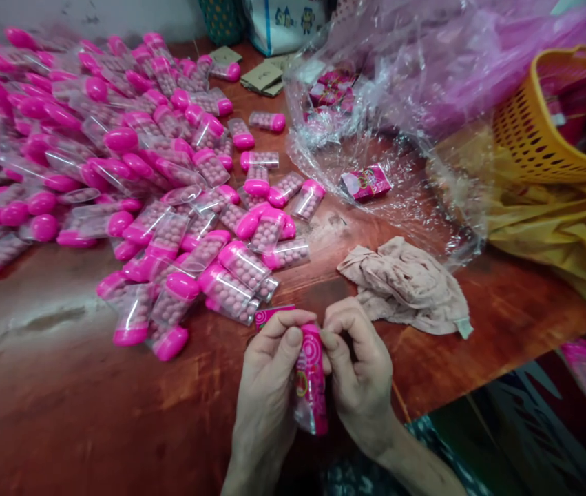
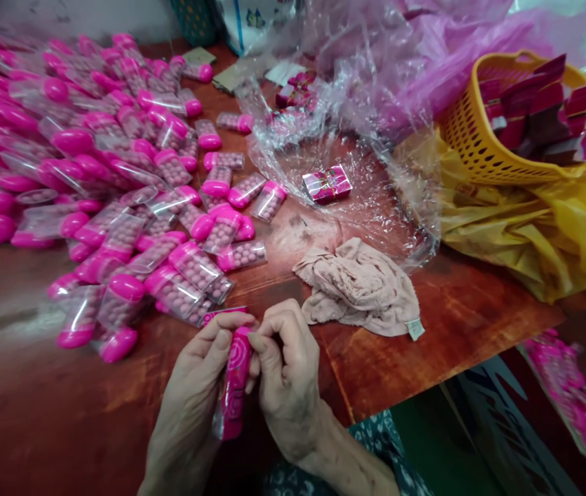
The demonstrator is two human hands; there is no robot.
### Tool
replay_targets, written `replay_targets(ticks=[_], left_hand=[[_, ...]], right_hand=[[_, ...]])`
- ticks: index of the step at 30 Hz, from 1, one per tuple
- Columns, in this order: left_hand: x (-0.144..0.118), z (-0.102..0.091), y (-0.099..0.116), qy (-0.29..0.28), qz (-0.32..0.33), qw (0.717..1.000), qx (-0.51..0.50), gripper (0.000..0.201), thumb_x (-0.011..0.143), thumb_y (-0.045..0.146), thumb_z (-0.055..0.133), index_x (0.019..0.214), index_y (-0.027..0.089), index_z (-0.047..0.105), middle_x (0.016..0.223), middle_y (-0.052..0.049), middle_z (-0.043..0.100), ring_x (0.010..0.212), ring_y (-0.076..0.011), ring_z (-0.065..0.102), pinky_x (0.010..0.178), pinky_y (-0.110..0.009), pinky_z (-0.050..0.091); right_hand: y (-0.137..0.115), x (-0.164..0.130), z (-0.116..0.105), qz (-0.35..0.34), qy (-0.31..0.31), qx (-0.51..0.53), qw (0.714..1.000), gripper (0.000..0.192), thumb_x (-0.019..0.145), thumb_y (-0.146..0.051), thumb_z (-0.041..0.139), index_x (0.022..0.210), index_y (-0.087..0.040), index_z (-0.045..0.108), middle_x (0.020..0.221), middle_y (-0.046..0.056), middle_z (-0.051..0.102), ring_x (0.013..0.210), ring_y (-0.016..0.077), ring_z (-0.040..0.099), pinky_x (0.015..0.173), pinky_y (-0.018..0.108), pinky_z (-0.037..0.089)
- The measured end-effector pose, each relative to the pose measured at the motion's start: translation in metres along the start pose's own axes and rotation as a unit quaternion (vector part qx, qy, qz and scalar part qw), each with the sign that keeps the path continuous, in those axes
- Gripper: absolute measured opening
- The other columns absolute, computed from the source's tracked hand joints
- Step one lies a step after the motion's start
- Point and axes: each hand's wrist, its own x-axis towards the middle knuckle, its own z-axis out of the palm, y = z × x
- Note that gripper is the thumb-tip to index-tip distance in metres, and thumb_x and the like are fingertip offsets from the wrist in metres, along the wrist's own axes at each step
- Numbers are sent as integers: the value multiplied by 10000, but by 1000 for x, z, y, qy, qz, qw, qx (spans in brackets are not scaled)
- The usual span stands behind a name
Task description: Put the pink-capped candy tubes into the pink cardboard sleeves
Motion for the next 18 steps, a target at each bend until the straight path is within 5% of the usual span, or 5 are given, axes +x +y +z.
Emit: replay_targets(ticks=[6, 8, 12, 18], left_hand=[[-7, 0, -2, 151, 163, 972, 81, 139, 735, 319, 695, 755, 183, 680, 720, 6, 660, 603, -96, 588, 564, -178, 465], [-9, -2, -3, 180, 248, 941, 144, 95, 764, 282, 670, 729, 196, 691, 742, 15, 659, 687, -103, 591, 638, -177, 468], [-12, -4, -8, 159, 392, 874, 239, 117, 809, 147, 608, 755, 220, 682, 779, 33, 641, 764, -100, 572, 717, -179, 453], [-10, -4, -13, 129, 456, 834, 284, 169, 793, 47, 593, 810, 197, 667, 816, 18, 631, 797, -111, 577, 739, -201, 458]], right_hand=[[-12, -13, -19, 4, -53, 42, 998, 121, 896, -285, 509, 919, -189, 580, 875, 34, 520, 833, 170, 521, 712, 284, 443], [-16, -20, -19, -20, -78, 23, 996, 286, 826, -278, 622, 1091, -175, 597, 985, 67, 535, 903, 198, 550, 733, 293, 476], [-18, -28, -7, -65, -36, -29, 997, 431, 773, -17, 620, 1173, -178, 606, 980, 62, 564, 855, 162, 599, 723, 250, 500], [-17, -18, -1, -62, 5, -4, 998, 359, 779, 50, 571, 1047, -160, 688, 824, 38, 588, 712, 118, 600, 585, 195, 504]])
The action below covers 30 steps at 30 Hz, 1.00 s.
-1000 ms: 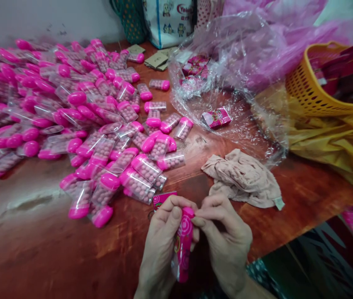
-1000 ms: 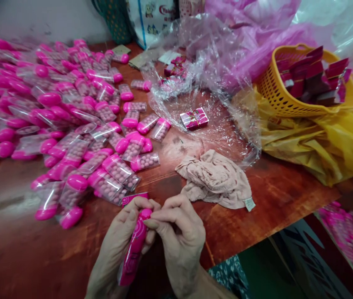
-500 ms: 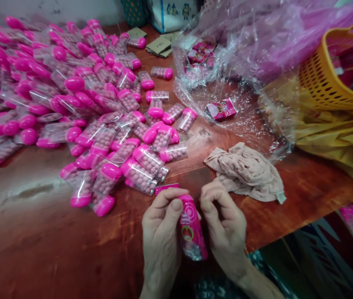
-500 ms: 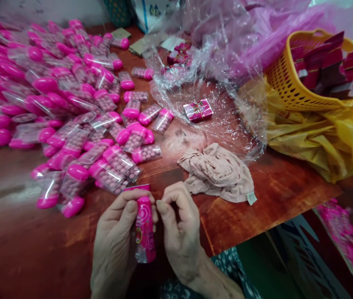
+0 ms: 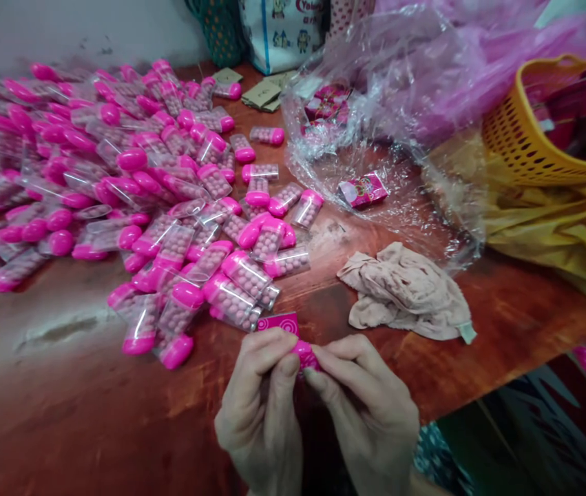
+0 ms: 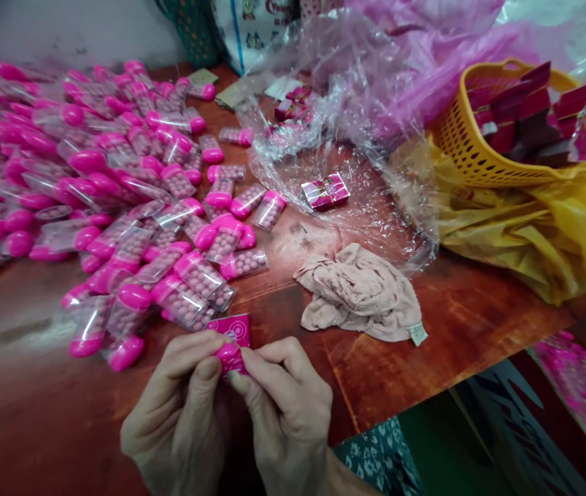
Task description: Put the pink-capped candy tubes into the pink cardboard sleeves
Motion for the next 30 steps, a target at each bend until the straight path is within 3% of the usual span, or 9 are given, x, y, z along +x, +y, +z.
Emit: replay_targets(ticks=[2, 7, 14, 20, 24, 30], left_hand=[[0, 1, -1, -20, -9, 1000, -7, 186, 793, 61, 602, 870, 212, 678, 865, 17, 650, 848, -117, 587, 780, -200, 460], [0, 0, 0, -83, -103, 991, 16, 234, 796, 144, 628, 968, 288, 694, 958, 29, 693, 909, -128, 613, 806, -186, 467], [4, 2, 11, -73, -145, 985, 53, 231, 760, 140, 661, 889, 317, 732, 892, 43, 732, 869, -156, 634, 832, -234, 463], [5, 2, 10, -90, -163, 981, 49, 223, 739, 146, 680, 865, 318, 745, 899, 36, 738, 865, -159, 647, 818, -229, 480], [6, 5, 4, -90, -232, 968, -25, 218, 699, 171, 726, 885, 283, 740, 913, 13, 742, 856, -158, 674, 789, -202, 514], [7, 12, 3, -97, -310, 928, -182, 338, 641, 72, 748, 941, 224, 711, 909, -14, 751, 804, -164, 704, 697, -183, 559]], right_hand=[[3, 6, -3, 8, 6, 5, 1000, 341, 787, 46, 576, 1007, -182, 703, 798, 26, 591, 696, 113, 601, 579, 192, 506], [9, 16, -15, 31, -17, -9, 999, 269, 797, 11, 601, 926, -195, 716, 769, 12, 597, 660, 108, 598, 558, 189, 502], [9, 17, -27, 21, -62, -46, 997, 254, 834, 9, 533, 890, -198, 669, 816, 18, 618, 755, 135, 607, 676, 225, 505], [14, 18, -23, 25, -76, -100, 992, 200, 850, -10, 467, 784, -175, 559, 754, 10, 562, 708, 126, 558, 662, 225, 469], [18, 18, -22, 46, -79, -123, 988, 192, 875, -57, 412, 769, -191, 499, 745, 10, 533, 679, 135, 536, 612, 246, 448], [25, 23, -25, 25, -11, -163, 986, 194, 877, -66, 397, 762, -202, 473, 748, 19, 503, 711, 164, 523, 661, 302, 445]])
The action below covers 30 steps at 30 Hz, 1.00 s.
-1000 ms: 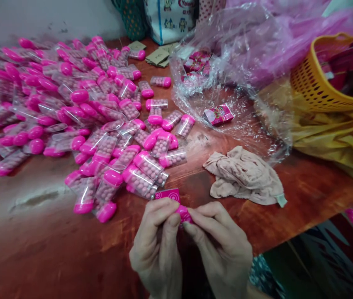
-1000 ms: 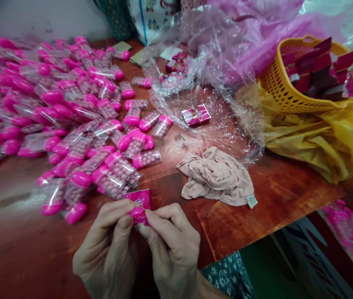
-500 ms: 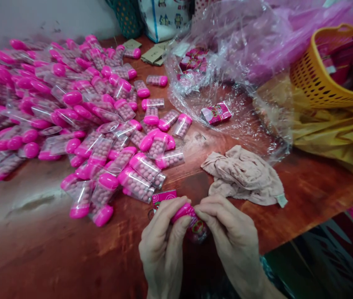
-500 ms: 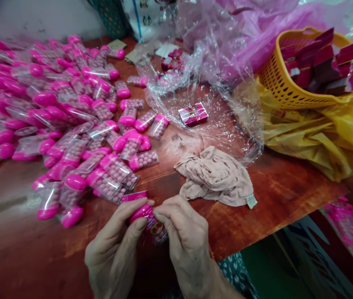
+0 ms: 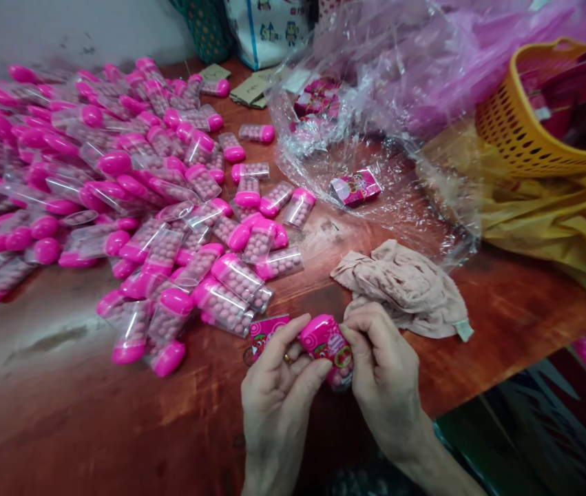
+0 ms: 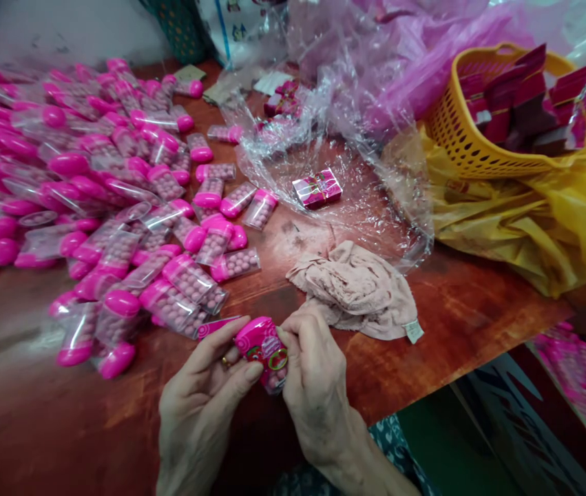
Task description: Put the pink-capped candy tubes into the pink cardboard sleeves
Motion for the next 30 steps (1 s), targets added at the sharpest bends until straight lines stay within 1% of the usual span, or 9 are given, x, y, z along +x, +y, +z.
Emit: replay_targets(ticks=[5, 8, 11, 18, 20, 22, 24, 26, 30], left_hand=[[1, 1, 2, -9, 4, 1000, 4, 281, 665, 57, 720, 908, 196, 696, 880, -23, 749, 807, -162, 699, 707, -189, 554], [0, 1, 4, -21, 0, 1000, 17, 249, 685, 84, 709, 907, 192, 683, 850, -22, 740, 761, -149, 690, 669, -181, 544], [-2, 0, 5, -10, -9, 1000, 15, 171, 713, 132, 693, 879, 170, 675, 806, -27, 723, 669, -128, 661, 598, -169, 520], [-2, -9, 2, 1, -14, 1000, -3, 184, 729, 170, 695, 908, 171, 650, 785, -28, 709, 665, -119, 636, 603, -175, 501], [-2, -10, 1, 3, -14, 1000, -6, 180, 730, 168, 695, 903, 180, 651, 780, -21, 706, 662, -121, 641, 600, -179, 503], [-3, -11, 1, 16, -6, 1000, 1, 170, 721, 170, 702, 884, 185, 654, 786, -16, 704, 685, -129, 647, 616, -187, 506], [-5, -11, 2, 38, 15, 999, 10, 167, 708, 170, 713, 865, 191, 660, 783, -9, 704, 699, -135, 650, 631, -190, 505], [-5, -11, 2, 47, 30, 998, 13, 166, 696, 169, 718, 850, 197, 664, 757, -4, 706, 671, -136, 650, 610, -190, 504], [-5, -14, 5, 35, 38, 999, 18, 131, 677, 170, 728, 802, 181, 689, 695, -12, 696, 618, -131, 635, 566, -178, 492]], right_hand=[[-1, 0, 1, 3, 9, 0, 1000, 189, 878, -72, 399, 763, -204, 471, 756, 23, 502, 726, 173, 524, 676, 322, 445], [-4, -4, 3, -10, 6, -8, 1000, 188, 875, -65, 401, 775, -203, 478, 747, 19, 503, 732, 173, 529, 681, 319, 447], [-5, -7, 4, -21, 5, -19, 1000, 181, 870, -59, 414, 788, -203, 486, 733, 8, 506, 696, 158, 526, 653, 296, 443], [1, -1, -3, 40, 32, 2, 999, 195, 896, -92, 436, 737, -189, 493, 732, 11, 495, 712, 151, 512, 684, 284, 429], [-2, -1, -5, 56, 1, 49, 997, 170, 909, -126, 447, 775, -190, 529, 756, 12, 523, 735, 150, 530, 703, 280, 440], [-7, -4, -6, 50, -54, 95, 993, 78, 899, -175, 501, 912, -195, 575, 839, 23, 568, 799, 161, 561, 727, 277, 463], [-13, -6, -3, 36, -88, 115, 989, 164, 855, -204, 589, 1019, -208, 585, 903, 30, 591, 831, 171, 582, 725, 272, 488], [-18, -8, -1, 26, -93, 115, 989, 199, 818, -189, 641, 1013, -215, 605, 900, 27, 597, 819, 171, 594, 718, 264, 503], [-23, -10, 0, -16, -81, 94, 992, 145, 838, -124, 603, 964, -193, 620, 854, 36, 593, 771, 159, 597, 679, 237, 518]])
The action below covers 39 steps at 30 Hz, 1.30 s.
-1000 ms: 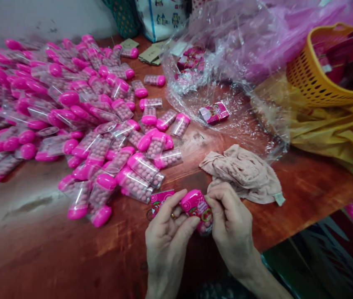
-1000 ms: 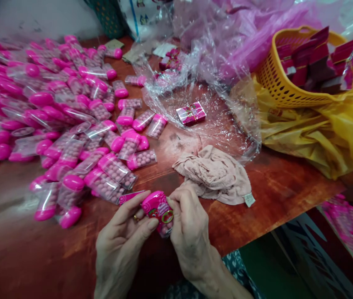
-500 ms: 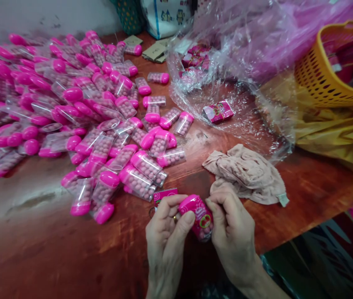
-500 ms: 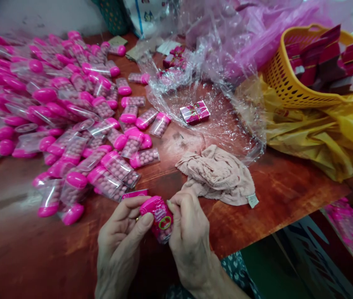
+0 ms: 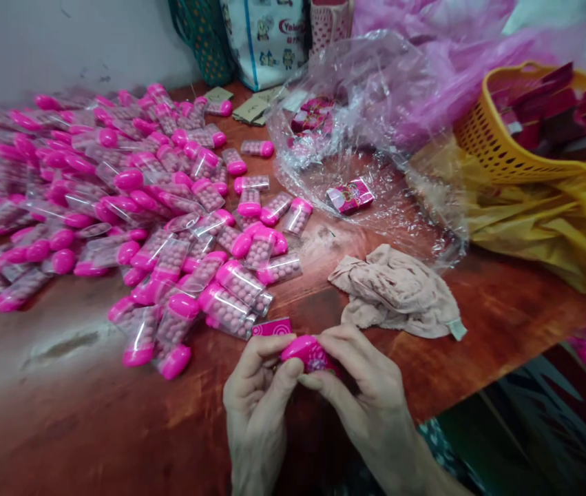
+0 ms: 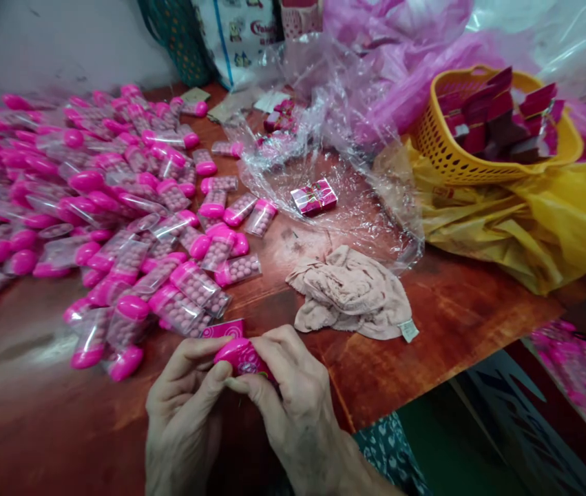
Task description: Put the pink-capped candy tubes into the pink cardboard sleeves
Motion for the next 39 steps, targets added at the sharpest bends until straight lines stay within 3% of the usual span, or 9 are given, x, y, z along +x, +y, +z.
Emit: replay_targets(ticks=[9, 15, 18, 22, 25, 28, 31, 35, 39], left_hand=[[-6, -10, 6, -53, -23, 998, -5, 67, 687, 165, 723, 736, 211, 721, 697, 1, 689, 665, -124, 626, 646, -188, 493], [-32, -10, 18, 2, 101, 983, 154, 164, 679, 127, 724, 780, 252, 756, 792, 5, 739, 765, -159, 663, 747, -198, 501], [-39, -12, 21, -14, 147, 970, 192, 203, 681, 105, 721, 804, 262, 756, 768, 20, 739, 695, -139, 662, 695, -178, 509], [-42, -18, 22, -26, 159, 975, 150, 167, 723, 132, 692, 832, 251, 735, 773, 17, 720, 703, -133, 661, 653, -166, 516], [-42, -19, 20, -43, 167, 983, 66, 150, 778, 163, 640, 887, 241, 706, 869, -11, 718, 816, -170, 670, 718, -232, 541], [-42, -17, 22, -28, 204, 977, 58, 188, 785, 117, 628, 924, 229, 688, 947, -25, 710, 887, -172, 660, 772, -249, 536], [-44, -15, 27, 26, 316, 941, 116, 254, 750, 29, 643, 911, 221, 683, 962, -6, 693, 893, -145, 646, 772, -222, 526], [-50, -17, 33, 57, 481, 842, 240, 289, 708, -59, 647, 895, 155, 696, 919, -27, 685, 839, -135, 638, 758, -227, 518], [-51, -19, 34, 68, 554, 769, 311, 313, 722, -84, 611, 970, 95, 679, 933, -79, 689, 857, -146, 642, 779, -238, 520]], right_hand=[[-1, -9, -4, -109, -1, -98, 989, 188, 868, -65, 495, 989, -126, 623, 818, 92, 599, 743, 191, 579, 633, 293, 523], [-12, -9, -13, -138, -62, -60, 987, 236, 889, -66, 437, 1013, -110, 633, 793, 95, 603, 729, 199, 558, 621, 309, 507], [-14, -12, -18, -143, -105, -41, 983, 256, 902, -71, 438, 1080, -116, 617, 867, 100, 609, 789, 200, 556, 673, 318, 511], [-19, -14, -23, -134, -74, 8, 988, 303, 882, -122, 547, 1178, -179, 571, 956, 66, 607, 863, 168, 582, 735, 257, 514], [-27, -15, -22, -97, -57, 35, 993, 245, 857, -132, 598, 1096, -186, 601, 932, 38, 628, 837, 130, 619, 735, 181, 513], [-34, -18, -19, -135, -8, 11, 991, 200, 836, -88, 613, 1021, -161, 625, 903, 41, 635, 830, 123, 630, 761, 158, 511], [-38, -21, -19, -212, 42, -38, 976, 269, 829, -48, 604, 1083, -135, 616, 955, 68, 619, 884, 133, 614, 823, 175, 503], [-40, -23, -19, -276, 65, -91, 954, 341, 837, -20, 578, 1157, -137, 599, 1021, 85, 602, 960, 147, 588, 870, 204, 493], [-37, -24, -17, -307, 96, -146, 935, 330, 846, -1, 559, 1148, -122, 609, 1036, 101, 596, 977, 148, 585, 877, 205, 482]])
